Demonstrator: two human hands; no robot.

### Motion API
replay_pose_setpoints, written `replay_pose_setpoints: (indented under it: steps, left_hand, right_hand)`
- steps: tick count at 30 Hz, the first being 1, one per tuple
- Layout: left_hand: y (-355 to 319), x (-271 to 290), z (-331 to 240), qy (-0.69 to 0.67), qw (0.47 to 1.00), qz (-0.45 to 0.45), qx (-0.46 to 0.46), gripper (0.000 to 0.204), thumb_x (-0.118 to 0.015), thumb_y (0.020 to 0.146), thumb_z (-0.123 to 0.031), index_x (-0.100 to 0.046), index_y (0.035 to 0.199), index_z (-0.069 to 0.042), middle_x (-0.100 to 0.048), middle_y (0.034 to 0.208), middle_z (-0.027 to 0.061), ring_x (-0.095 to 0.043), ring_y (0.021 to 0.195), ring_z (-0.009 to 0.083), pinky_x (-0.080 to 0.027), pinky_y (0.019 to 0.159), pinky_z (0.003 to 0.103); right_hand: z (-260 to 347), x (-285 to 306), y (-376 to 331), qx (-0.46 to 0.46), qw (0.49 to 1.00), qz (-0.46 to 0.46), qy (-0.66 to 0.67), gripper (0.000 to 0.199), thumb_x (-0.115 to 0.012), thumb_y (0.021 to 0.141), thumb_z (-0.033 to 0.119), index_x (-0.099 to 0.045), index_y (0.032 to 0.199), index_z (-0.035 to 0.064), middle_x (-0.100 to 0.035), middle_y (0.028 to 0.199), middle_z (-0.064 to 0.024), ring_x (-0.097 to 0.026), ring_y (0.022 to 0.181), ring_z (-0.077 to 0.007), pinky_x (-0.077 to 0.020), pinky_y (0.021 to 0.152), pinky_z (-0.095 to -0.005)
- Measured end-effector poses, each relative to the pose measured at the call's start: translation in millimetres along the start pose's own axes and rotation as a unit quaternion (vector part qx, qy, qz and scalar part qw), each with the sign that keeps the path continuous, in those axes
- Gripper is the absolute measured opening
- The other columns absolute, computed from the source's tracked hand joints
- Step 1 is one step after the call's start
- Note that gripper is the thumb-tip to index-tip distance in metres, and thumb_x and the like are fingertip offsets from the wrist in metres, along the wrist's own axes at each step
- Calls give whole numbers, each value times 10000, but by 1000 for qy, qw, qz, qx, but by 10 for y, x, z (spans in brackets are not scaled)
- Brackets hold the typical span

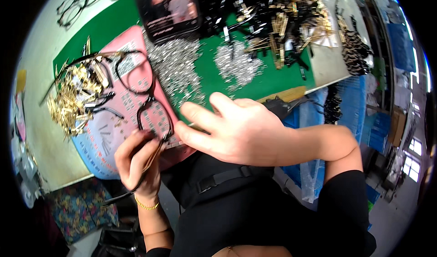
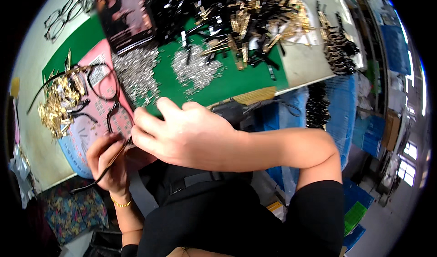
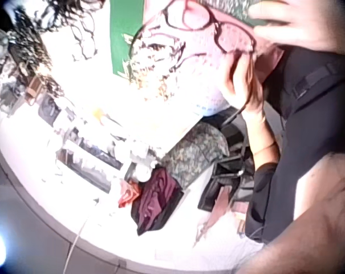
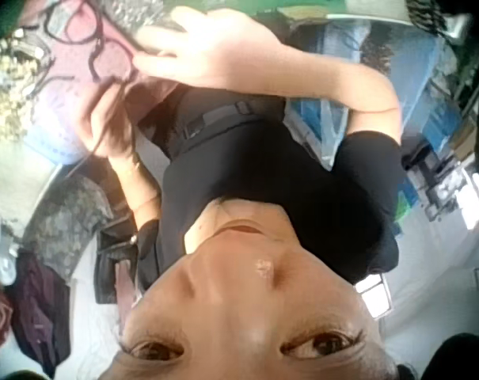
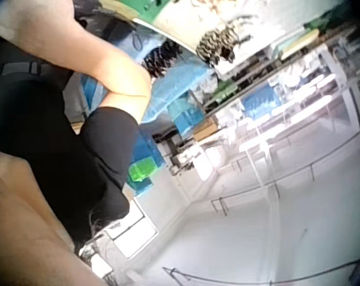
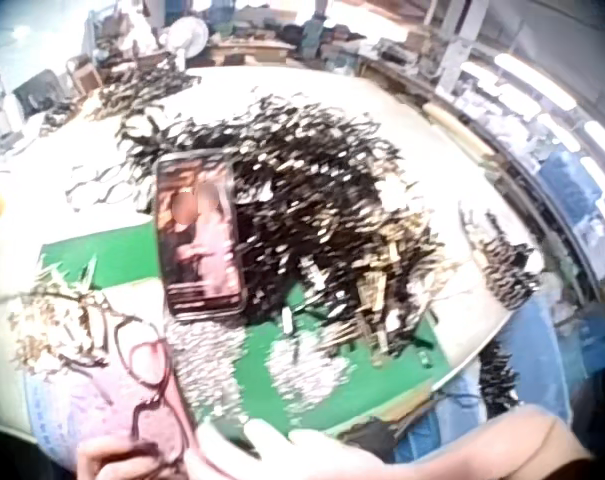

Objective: The person assembles eyeglasses by hand at a workbench. They pick up frames and small metal parts, attach the parts to the frames, and place the assembled glasses on the table. The process is repeated for multiple units.

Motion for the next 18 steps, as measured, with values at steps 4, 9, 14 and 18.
replay_pose_setpoints:
  steps: [4, 9, 14, 18]
  left_hand:
    - [35, 564, -253, -189, 948, -242, -84, 445, -485, 1003, -402, -534, 1025, 40, -577, 1108, 205, -667, 998, 460, -492, 1022, 639]
    - [171, 1971, 1271, 185, 917, -133, 328, 414, -547, 1049, -318, -595, 1322, -10, -701, 1094, 113, -670, 863, 183, -526, 803, 307]
    - [297, 1990, 2020, 298, 888, 53, 346, 418, -586, 1019, -363, -669, 1190, 9, -700, 946, 137, -631, 810, 205, -500, 764, 341]
    - [644, 1501, 1124, 495, 853, -162, 39, 253, -668, 977, -245, -709, 1083, -19, -684, 1044, 162, -664, 856, 297, -520, 796, 401]
  right_hand:
    - [-439, 377, -366, -206, 978, 13, 19, 199, -656, 832, 114, -610, 1025, 92, -585, 932, -85, -643, 766, -239, -531, 586, -329]
    - [-1018, 688, -715, -359, 930, -33, -74, 145, -638, 935, 181, -624, 1025, 69, -651, 913, -133, -665, 795, -363, -530, 662, -451]
    - [-1053, 446, -152, -235, 955, 15, -179, 166, -659, 867, 121, -577, 1002, 70, -580, 902, -118, -684, 744, -316, -551, 621, -437]
    - [-1154, 399, -38, -219, 940, 63, -252, 183, -657, 848, 91, -560, 1001, 75, -568, 929, -111, -686, 735, -313, -562, 613, -434]
Point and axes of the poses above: each hand's wrist, its own y-axis towards the middle knuckle, its own x-axis out of the back of the hand, z = x × y, the point moved 3 cm from there along y, towards the middle knuckle
